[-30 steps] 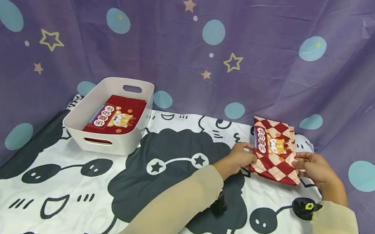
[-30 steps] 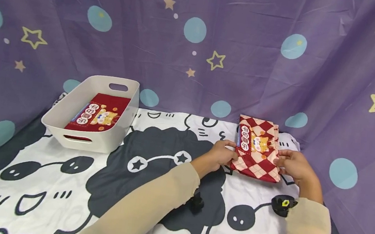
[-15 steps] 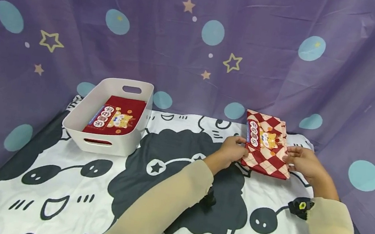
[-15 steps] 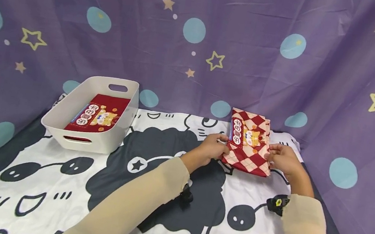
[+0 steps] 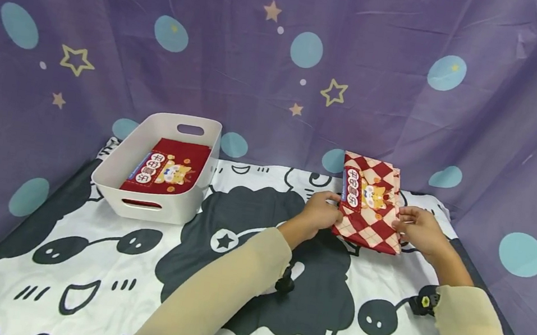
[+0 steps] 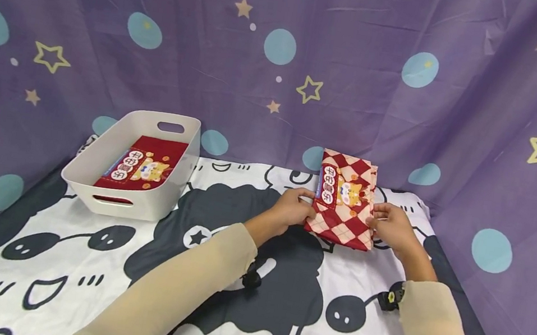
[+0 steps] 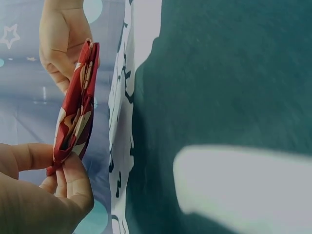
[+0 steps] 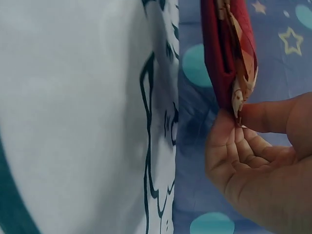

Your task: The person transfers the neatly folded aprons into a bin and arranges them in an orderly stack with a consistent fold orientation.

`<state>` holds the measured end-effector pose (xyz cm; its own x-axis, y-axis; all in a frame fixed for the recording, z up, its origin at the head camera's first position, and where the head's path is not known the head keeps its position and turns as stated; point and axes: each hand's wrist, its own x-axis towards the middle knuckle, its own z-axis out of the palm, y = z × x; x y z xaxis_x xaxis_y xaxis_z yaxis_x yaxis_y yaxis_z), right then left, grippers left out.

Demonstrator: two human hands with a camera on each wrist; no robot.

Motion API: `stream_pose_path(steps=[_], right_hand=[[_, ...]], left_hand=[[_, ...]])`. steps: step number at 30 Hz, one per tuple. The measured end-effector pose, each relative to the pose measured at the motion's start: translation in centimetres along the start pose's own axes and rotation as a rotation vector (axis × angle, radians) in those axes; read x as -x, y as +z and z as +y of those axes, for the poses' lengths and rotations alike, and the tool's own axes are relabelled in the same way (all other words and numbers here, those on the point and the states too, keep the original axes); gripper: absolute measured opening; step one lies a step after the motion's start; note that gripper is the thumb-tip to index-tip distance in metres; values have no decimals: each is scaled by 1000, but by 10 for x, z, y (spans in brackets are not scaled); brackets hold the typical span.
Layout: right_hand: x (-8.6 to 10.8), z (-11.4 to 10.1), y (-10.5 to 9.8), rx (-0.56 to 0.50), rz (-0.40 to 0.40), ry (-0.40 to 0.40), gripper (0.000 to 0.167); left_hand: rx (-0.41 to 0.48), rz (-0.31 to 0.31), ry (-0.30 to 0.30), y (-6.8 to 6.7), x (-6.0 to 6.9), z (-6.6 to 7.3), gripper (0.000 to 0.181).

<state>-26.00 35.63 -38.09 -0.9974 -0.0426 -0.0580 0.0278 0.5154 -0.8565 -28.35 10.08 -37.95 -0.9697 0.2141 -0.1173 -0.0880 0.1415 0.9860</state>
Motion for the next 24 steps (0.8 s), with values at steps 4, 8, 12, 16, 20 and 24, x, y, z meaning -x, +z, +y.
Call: stream_pose_path(steps=[4, 8, 12, 16, 20, 24], right_hand=[[-1, -6, 8, 18, 9, -19, 48], [-2, -12, 18, 19, 23, -28, 46], [-3, -17, 28, 25, 34, -49, 44], [-2, -23, 36, 40, 42, -71, 43], [-2, -29, 44, 63, 54, -83, 43], [-4, -33, 53, 77, 68, -104, 42]], left_hand=[[-20, 7, 25, -9, 2, 0, 48], [-43, 11, 41, -18, 4, -1, 49], [-65, 6, 44, -28, 7, -4, 52], [-79, 0, 39, -39, 8, -6, 54], [-71, 2, 40, -49, 10, -9, 54], [-81, 11, 48, -58, 11, -11, 55]])
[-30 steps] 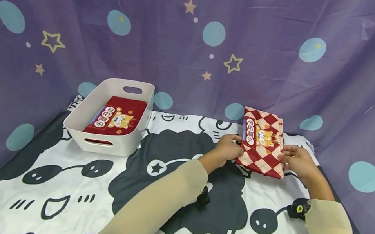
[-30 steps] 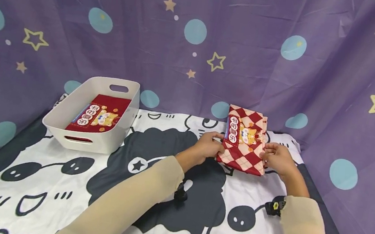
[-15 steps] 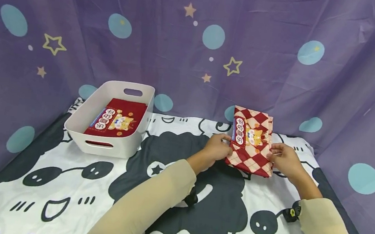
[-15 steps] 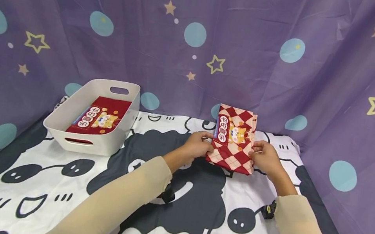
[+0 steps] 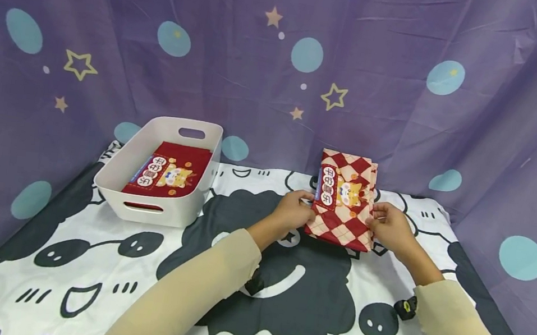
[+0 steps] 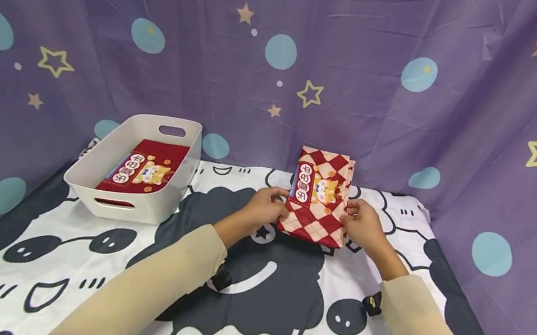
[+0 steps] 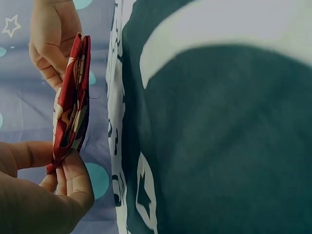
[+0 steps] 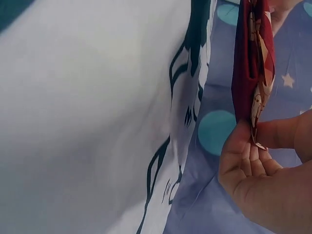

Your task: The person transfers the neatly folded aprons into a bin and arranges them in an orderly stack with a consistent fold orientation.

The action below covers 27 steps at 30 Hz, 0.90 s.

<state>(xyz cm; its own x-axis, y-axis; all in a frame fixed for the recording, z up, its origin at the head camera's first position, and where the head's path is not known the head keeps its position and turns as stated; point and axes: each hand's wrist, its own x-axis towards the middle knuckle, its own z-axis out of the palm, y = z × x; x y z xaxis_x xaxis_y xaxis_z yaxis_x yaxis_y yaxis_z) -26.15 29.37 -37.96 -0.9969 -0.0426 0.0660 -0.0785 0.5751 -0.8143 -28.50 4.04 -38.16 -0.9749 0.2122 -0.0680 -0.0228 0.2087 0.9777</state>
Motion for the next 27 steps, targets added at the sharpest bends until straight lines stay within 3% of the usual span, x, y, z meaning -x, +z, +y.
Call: stream_pose_path(steps=[12, 21, 27], right_hand=[[-6, -13, 22, -1, -15, 6, 44], [-11, -22, 43, 30, 29, -73, 36], [-15, -27, 51, 18, 6, -93, 35]], left_hand=[[50, -32, -9, -28, 10, -6, 55], [46, -27, 0, -51, 16, -13, 53], [25, -7, -8, -60, 20, -15, 53]])
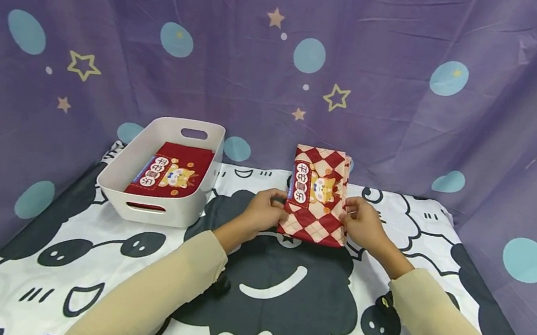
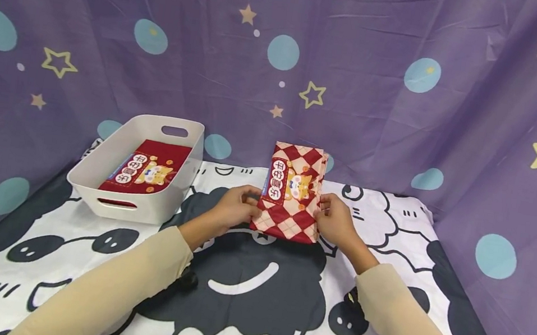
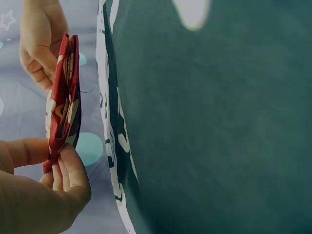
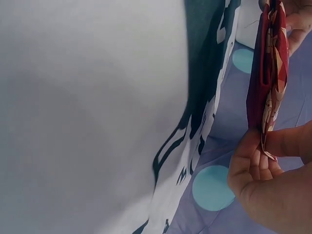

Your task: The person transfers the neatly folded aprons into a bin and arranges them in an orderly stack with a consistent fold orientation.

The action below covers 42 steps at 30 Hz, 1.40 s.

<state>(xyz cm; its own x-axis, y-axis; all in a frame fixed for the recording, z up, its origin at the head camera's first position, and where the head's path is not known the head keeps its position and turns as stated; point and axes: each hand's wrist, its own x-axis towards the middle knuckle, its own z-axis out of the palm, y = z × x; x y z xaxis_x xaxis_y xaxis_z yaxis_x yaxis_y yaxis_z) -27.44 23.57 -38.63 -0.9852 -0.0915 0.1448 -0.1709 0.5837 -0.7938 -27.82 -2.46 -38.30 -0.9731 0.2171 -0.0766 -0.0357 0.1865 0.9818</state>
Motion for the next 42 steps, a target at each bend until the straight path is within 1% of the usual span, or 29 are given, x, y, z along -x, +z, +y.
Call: stream_pose_path(steps=[8, 16, 20, 25, 30, 33, 38, 42], right_hand=[[-1, -8, 6, -4, -2, -36, 35], [-1, -17, 13, -27, -19, -37, 33], [-3, -25, 13, -27, -18, -48, 35], [-6, -35, 11, -35, -20, -61, 36], [-10, -46, 11, -46, -25, -104, 37], [-13, -53, 11, -38, -26, -126, 37], [-16, -66, 9, -46, -34, -142, 38], [-19, -76, 9, -50, -31, -150, 39]], left_hand=[[-8, 18, -2, -10, 10, 2, 53], [-43, 35, 43, -22, 19, -2, 52], [-13, 41, 61, -27, 21, -1, 51], [14, 42, 76, -35, 21, 5, 53], [7, 51, 79, -44, 23, 11, 56], [-8, 54, 92, -50, 24, 15, 55], [-11, 60, 119, -60, 25, 23, 54], [-23, 66, 130, -68, 26, 32, 55]])
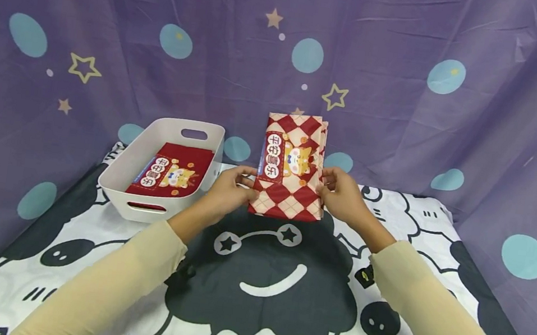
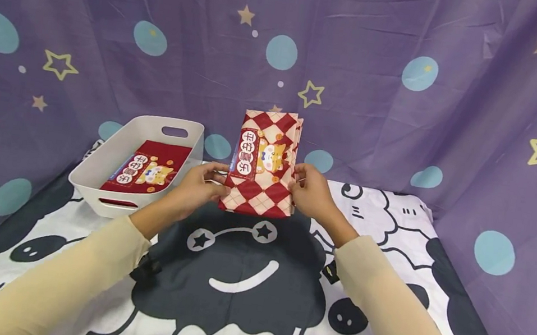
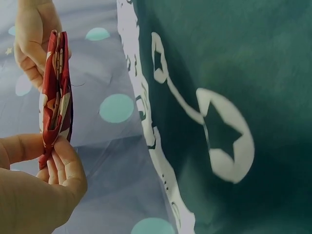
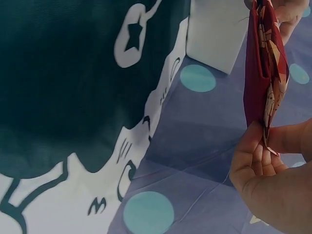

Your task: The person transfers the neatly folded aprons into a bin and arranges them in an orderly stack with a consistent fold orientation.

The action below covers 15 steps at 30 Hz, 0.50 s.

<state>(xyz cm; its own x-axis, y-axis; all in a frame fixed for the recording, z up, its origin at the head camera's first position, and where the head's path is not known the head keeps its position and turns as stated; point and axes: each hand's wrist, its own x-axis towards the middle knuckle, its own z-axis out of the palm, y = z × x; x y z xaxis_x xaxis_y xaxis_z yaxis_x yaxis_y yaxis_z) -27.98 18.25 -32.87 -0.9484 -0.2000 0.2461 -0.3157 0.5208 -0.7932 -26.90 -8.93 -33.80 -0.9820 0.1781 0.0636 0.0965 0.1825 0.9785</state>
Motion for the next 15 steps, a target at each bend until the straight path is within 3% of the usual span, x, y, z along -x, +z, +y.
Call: stream_pose_path(steps=[8, 15], right_hand=[[-9, -16, 3, -16, 13, -38, 36], [-17, -31, 9, -49, 2, -12, 34]], left_hand=[[-44, 2, 7, -15, 2, 16, 56], [-127, -19, 2, -35, -1, 27, 58]])
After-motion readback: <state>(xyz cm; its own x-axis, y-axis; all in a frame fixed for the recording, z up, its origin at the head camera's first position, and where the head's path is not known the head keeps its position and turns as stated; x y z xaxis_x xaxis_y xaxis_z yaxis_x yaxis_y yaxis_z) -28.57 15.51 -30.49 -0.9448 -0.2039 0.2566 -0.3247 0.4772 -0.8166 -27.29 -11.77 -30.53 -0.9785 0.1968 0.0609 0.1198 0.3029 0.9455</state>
